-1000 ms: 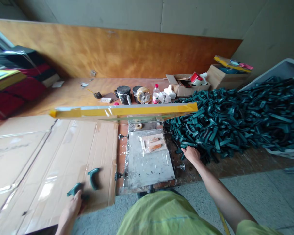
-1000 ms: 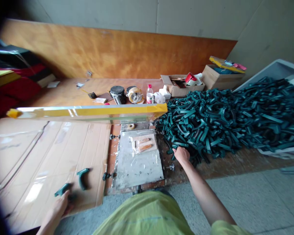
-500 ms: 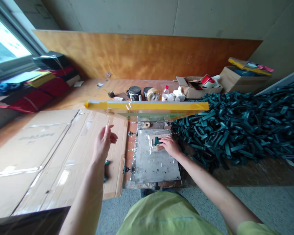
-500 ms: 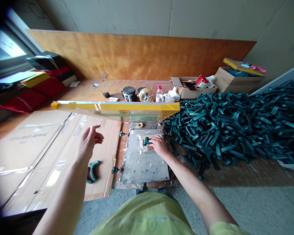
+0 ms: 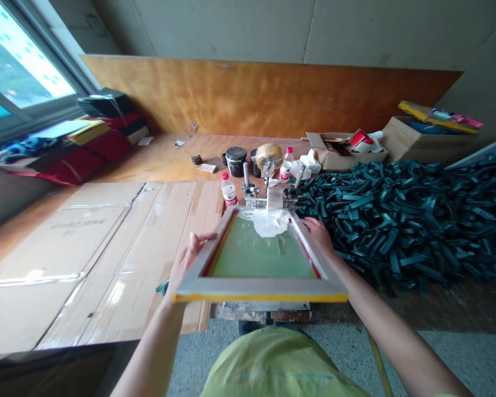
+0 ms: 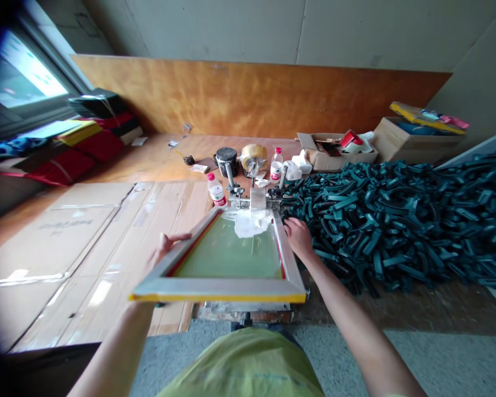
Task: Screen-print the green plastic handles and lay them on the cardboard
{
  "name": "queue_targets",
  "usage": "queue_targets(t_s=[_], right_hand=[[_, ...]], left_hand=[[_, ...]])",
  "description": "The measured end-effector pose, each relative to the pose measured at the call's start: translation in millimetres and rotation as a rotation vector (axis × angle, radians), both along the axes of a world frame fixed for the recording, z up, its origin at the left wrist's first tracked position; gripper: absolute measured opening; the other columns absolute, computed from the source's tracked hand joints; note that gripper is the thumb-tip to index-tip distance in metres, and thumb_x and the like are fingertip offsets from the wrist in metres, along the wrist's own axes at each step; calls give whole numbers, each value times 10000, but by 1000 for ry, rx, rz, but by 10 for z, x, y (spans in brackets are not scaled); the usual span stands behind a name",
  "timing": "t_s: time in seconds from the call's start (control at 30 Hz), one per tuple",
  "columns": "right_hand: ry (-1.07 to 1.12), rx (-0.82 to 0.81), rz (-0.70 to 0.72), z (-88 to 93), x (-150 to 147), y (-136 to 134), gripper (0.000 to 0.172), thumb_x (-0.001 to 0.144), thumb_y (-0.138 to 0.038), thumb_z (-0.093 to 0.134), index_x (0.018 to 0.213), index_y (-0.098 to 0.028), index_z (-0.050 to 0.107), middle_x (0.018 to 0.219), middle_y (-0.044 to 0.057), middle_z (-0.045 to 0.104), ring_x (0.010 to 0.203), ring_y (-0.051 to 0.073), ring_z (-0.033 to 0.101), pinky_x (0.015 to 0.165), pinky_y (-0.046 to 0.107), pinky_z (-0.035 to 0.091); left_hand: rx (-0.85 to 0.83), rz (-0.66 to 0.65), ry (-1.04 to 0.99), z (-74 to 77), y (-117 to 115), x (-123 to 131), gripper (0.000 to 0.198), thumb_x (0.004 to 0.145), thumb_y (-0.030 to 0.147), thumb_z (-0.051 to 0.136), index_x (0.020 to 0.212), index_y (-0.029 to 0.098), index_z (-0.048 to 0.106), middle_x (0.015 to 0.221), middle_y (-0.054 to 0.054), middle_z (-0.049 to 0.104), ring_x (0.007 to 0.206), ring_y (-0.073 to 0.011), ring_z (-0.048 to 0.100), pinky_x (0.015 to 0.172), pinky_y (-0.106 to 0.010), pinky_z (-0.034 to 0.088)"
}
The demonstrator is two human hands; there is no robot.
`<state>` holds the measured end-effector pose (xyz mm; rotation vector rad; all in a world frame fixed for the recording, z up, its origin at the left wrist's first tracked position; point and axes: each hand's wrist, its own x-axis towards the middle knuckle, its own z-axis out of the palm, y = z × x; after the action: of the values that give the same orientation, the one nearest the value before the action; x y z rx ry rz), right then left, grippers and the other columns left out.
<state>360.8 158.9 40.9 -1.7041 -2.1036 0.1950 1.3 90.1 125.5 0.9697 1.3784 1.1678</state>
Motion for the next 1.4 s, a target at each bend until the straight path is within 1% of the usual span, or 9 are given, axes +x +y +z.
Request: queue_targets(t_s=[0.1,0.23,0.4,0.6,0.77,0.97,1.13,1.23,1.4], right_hand=[[92,125,-39,235,-49,259,428,929,-267,482,1350,-195,509,1313,147,537,1208,286,510,1019,472,438],[-39,86,141,409,-512,555,537,801,-151,669,1314,-171,510,1341,142,501,1222,267,485,1012,405,437],[-271,-128,135,314,-801,592,161,828,-172,653,988,-172,637,947,89,661,936,219,581,811,302,462],[-328,-95,411,171,-731,37,226,811,13,486,860,-145,640,875,88,658,902,202,553,728,279,432],[-293,-84,640,340,-601,-47,181,780,-10,551,794,-174,624,810,53,637,841,195,542,687,276,403],[-245,35,440,253,-706,15,210,843,-12,487,845,-157,638,877,83,627,869,208,521,724,302,410],[-200,80,569,141,-624,-214,225,883,-41,478,917,-159,667,883,80,634,880,204,537,769,308,447],[-131,41,476,311,-618,6,212,885,-133,589,1073,-197,662,962,52,656,880,182,579,779,287,466],[-181,-40,213,645,-701,653,597,847,-290,694,1405,-305,483,1049,49,649,904,206,615,769,296,477]], left_hand=[[-199,-91,23,-410,-290,-30,747,699,643,689,1289,194,596,831,-34,693,717,-201,645,605,-266,500],[-205,-63,28,-970,-396,18,951,689,597,723,1473,183,380,722,15,627,654,-169,603,575,-246,474],[-209,-66,-7,-1258,-373,16,847,725,589,695,1425,185,444,779,4,645,685,-167,621,608,-246,485],[-239,-75,-27,-1300,-403,-4,776,756,595,663,1398,205,470,890,-40,706,758,-204,666,681,-295,523],[-226,-68,-71,-1296,-411,28,759,758,589,664,1371,181,482,937,-61,722,780,-207,673,686,-292,527],[-233,-47,-51,-1180,-413,48,761,731,602,682,1333,169,511,920,-64,732,775,-216,684,666,-293,531],[-246,-13,-23,-1043,-418,83,818,682,636,697,1337,174,532,894,-67,742,740,-225,693,634,-300,536],[-270,-8,-4,-907,-415,95,843,661,629,715,1348,175,534,862,-65,742,713,-224,692,608,-297,535],[-267,-43,-72,-556,-370,23,846,683,569,744,1404,214,481,849,-37,741,695,-201,685,617,-284,534]])
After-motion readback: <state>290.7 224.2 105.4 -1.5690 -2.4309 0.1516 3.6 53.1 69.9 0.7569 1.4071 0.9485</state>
